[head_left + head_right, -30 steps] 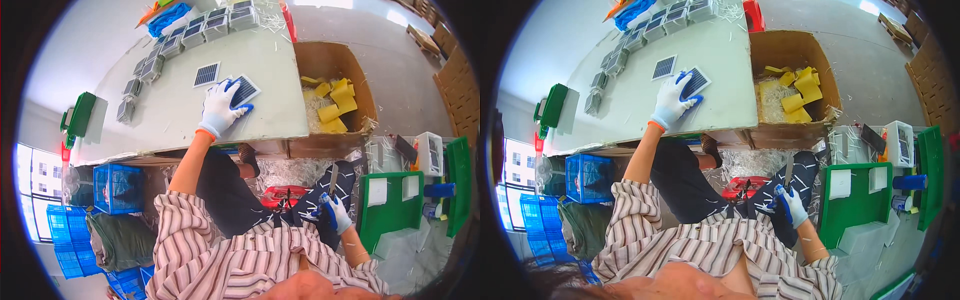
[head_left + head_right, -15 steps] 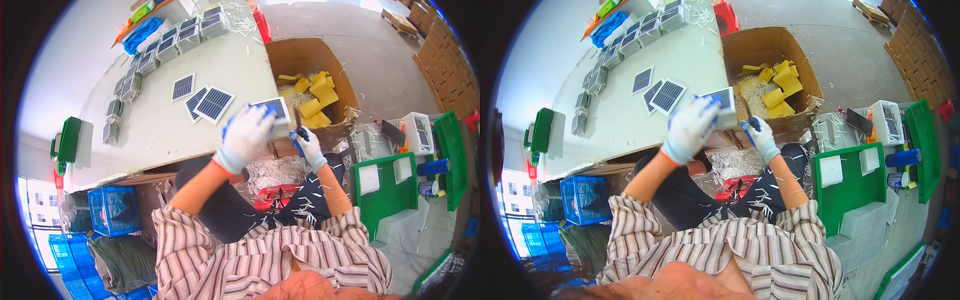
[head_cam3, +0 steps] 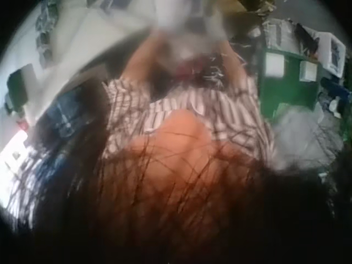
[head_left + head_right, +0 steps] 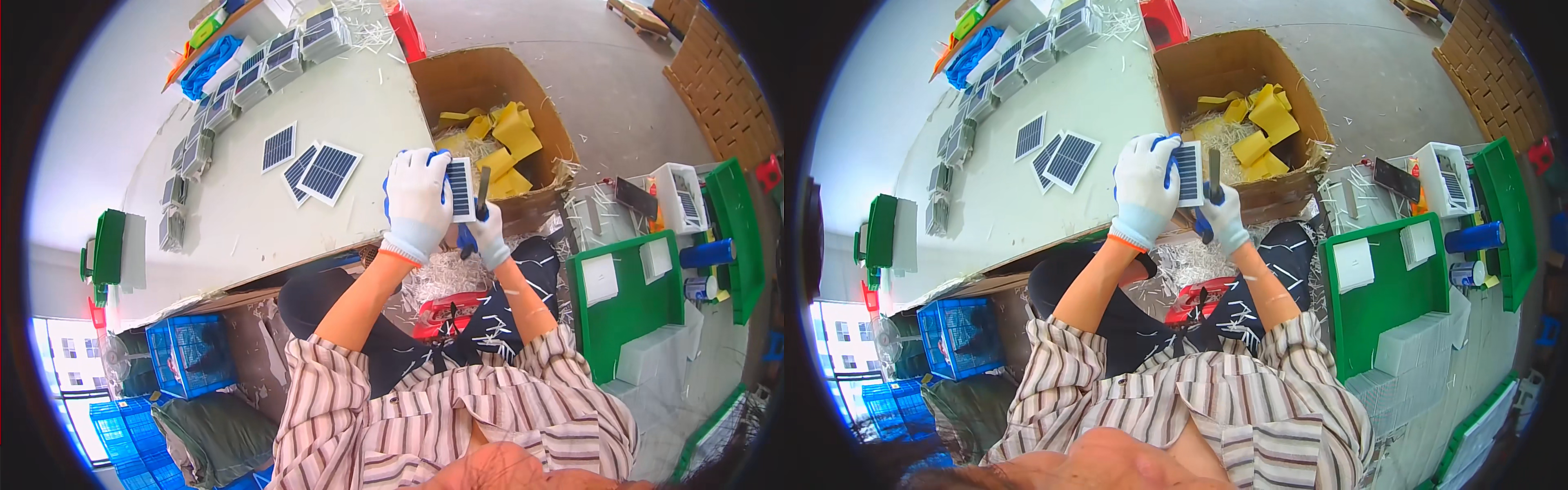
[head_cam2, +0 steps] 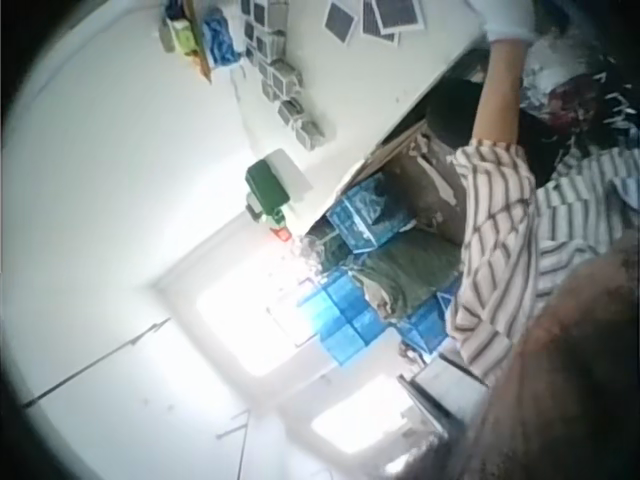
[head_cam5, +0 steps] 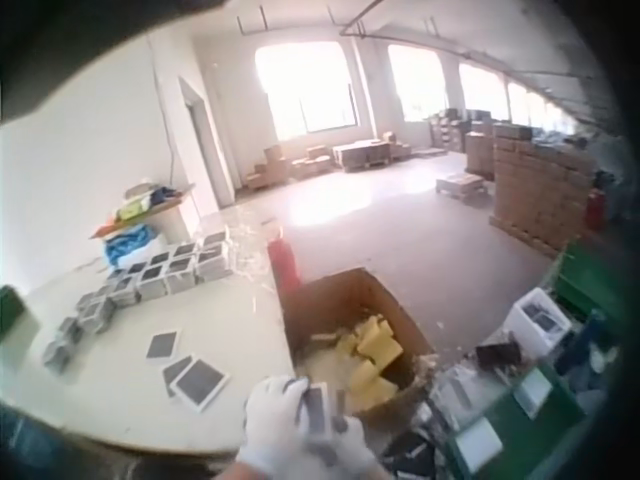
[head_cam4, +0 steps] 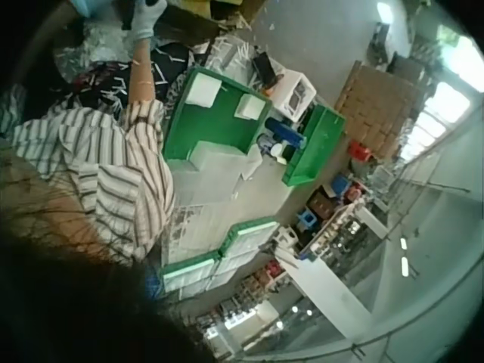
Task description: The recorder is using a utility knife to trim or clean the edges of small solar panels.
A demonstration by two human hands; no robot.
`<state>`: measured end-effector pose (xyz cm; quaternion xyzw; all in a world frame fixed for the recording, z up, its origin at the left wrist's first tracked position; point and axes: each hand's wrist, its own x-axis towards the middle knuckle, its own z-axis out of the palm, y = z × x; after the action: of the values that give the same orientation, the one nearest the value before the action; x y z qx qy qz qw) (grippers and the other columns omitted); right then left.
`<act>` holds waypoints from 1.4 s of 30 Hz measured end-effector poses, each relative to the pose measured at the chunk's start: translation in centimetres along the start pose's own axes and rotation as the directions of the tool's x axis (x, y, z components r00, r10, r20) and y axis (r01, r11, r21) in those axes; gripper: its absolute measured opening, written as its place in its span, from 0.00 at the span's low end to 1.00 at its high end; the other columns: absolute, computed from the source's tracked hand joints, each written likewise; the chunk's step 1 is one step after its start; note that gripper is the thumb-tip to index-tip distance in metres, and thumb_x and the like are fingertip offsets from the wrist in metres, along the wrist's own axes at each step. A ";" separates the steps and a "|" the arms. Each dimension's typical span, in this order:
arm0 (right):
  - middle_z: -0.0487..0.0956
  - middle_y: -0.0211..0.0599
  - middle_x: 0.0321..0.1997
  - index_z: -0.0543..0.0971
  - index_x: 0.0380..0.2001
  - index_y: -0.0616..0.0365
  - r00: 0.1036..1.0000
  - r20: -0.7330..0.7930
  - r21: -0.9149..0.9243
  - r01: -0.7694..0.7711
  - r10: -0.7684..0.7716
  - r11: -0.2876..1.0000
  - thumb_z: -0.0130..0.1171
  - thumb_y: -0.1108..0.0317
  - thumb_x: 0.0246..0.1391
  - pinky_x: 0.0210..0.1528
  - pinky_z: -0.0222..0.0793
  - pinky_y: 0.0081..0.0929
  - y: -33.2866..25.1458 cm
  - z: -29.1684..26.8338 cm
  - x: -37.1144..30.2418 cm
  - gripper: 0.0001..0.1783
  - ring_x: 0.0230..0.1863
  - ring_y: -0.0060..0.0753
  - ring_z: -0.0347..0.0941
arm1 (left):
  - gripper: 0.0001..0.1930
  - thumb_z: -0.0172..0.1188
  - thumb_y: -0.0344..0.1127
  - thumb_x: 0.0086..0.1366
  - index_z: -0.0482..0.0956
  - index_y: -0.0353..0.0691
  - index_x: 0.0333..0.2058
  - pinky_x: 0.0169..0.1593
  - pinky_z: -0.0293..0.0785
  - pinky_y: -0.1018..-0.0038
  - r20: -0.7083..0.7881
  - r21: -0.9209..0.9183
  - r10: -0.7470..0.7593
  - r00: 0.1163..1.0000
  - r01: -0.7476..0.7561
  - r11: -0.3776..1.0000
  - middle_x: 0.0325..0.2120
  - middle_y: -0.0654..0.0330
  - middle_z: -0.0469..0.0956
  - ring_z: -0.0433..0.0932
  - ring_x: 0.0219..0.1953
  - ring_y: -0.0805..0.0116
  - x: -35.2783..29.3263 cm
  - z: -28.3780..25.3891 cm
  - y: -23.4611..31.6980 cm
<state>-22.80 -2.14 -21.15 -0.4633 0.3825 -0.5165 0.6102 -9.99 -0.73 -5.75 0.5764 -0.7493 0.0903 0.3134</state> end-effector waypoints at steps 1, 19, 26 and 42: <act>0.77 0.26 0.21 0.78 0.27 0.60 0.993 0.069 0.004 0.093 -0.093 0.996 0.64 0.65 0.50 0.25 0.67 0.19 -0.1 0.0 1.0 0.09 0.21 0.16 0.70 | 0.17 0.58 0.27 0.52 0.76 0.41 0.43 0.50 0.69 0.61 0.006 0.004 -0.007 1.000 0.007 1.000 0.41 0.52 0.74 0.72 0.46 0.52 -0.1 0.1 -0.1; 0.79 0.29 0.21 0.80 0.30 0.63 0.949 0.225 -0.141 0.255 -0.220 0.957 0.66 0.71 0.47 0.26 0.69 0.17 -3.9 0.2 -1.4 0.08 0.22 0.15 0.73 | 0.20 0.57 0.26 0.52 0.78 0.42 0.46 0.50 0.68 0.61 0.024 0.009 -0.050 0.998 0.049 0.999 0.41 0.52 0.74 0.71 0.45 0.52 0.0 0.0 0.3; 0.79 0.34 0.26 0.78 0.32 0.59 0.897 0.433 -0.282 0.226 -0.086 0.932 0.68 0.72 0.41 0.32 0.72 0.25 -2.3 1.3 -8.1 0.12 0.25 0.23 0.74 | 0.21 0.57 0.27 0.52 0.77 0.42 0.48 0.50 0.67 0.61 0.033 -0.002 -0.066 0.997 0.066 0.998 0.42 0.53 0.73 0.70 0.46 0.52 -0.2 -0.1 0.2; 0.75 0.32 0.47 0.65 0.52 0.53 0.989 -0.055 0.339 0.149 -0.139 0.929 0.49 0.64 0.64 0.48 0.72 0.25 2.8 6.9 2.9 0.15 0.45 0.26 0.74 | 0.23 0.60 0.33 0.52 0.76 0.40 0.49 0.52 0.63 0.58 0.107 0.140 -0.124 0.987 0.108 0.984 0.44 0.51 0.72 0.69 0.48 0.51 -0.7 -1.0 0.1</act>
<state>-15.04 -3.69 -21.92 -0.3691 0.2613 -0.6253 0.6360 -9.59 0.40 -5.34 0.6431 -0.7235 0.0885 0.2347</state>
